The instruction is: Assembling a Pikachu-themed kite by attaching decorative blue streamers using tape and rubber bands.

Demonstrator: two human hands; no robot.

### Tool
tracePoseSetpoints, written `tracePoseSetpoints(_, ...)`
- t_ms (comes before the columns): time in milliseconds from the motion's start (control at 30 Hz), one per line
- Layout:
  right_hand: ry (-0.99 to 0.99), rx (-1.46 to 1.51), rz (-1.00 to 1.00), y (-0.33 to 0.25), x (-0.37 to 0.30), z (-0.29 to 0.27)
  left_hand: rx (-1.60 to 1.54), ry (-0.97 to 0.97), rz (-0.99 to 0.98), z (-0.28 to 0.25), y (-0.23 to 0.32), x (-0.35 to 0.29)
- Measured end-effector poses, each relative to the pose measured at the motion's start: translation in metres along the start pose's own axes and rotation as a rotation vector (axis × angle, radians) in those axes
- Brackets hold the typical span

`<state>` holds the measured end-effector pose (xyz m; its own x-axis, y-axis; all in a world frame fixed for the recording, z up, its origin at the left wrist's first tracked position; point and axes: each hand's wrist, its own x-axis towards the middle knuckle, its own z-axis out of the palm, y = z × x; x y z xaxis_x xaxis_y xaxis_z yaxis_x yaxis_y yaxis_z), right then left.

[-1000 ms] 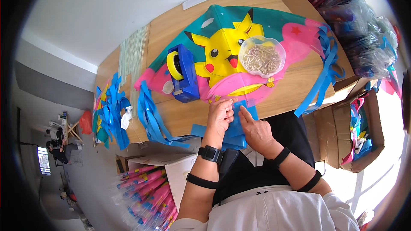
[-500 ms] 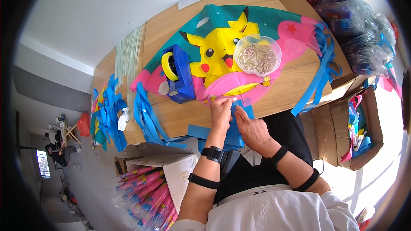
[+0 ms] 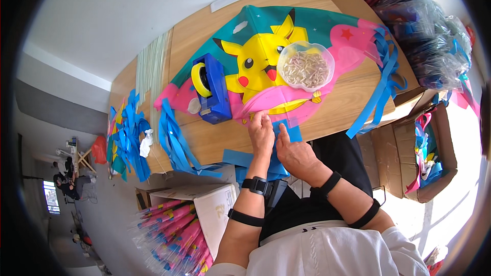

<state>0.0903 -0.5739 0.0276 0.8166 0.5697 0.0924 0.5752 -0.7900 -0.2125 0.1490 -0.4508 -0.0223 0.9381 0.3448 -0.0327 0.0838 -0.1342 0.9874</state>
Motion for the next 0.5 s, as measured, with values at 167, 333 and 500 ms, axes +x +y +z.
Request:
tracePoseSetpoints(167, 0.042, 0.015, -0.004, 0.002, -0.003, 0.003, -0.159, -0.426, -0.615, -0.021, 0.044, -0.002)
tracePoseSetpoints(333, 0.259, 0.541, 0.146, 0.017, -0.008, 0.011, -0.227, -0.147, -0.361, -0.017, 0.029, -0.003)
tracePoseSetpoints(500, 0.303, 1.045, 0.697, 0.030, -0.012, 0.010, -0.333, -0.018, -0.274, -0.024, 0.034, -0.027)
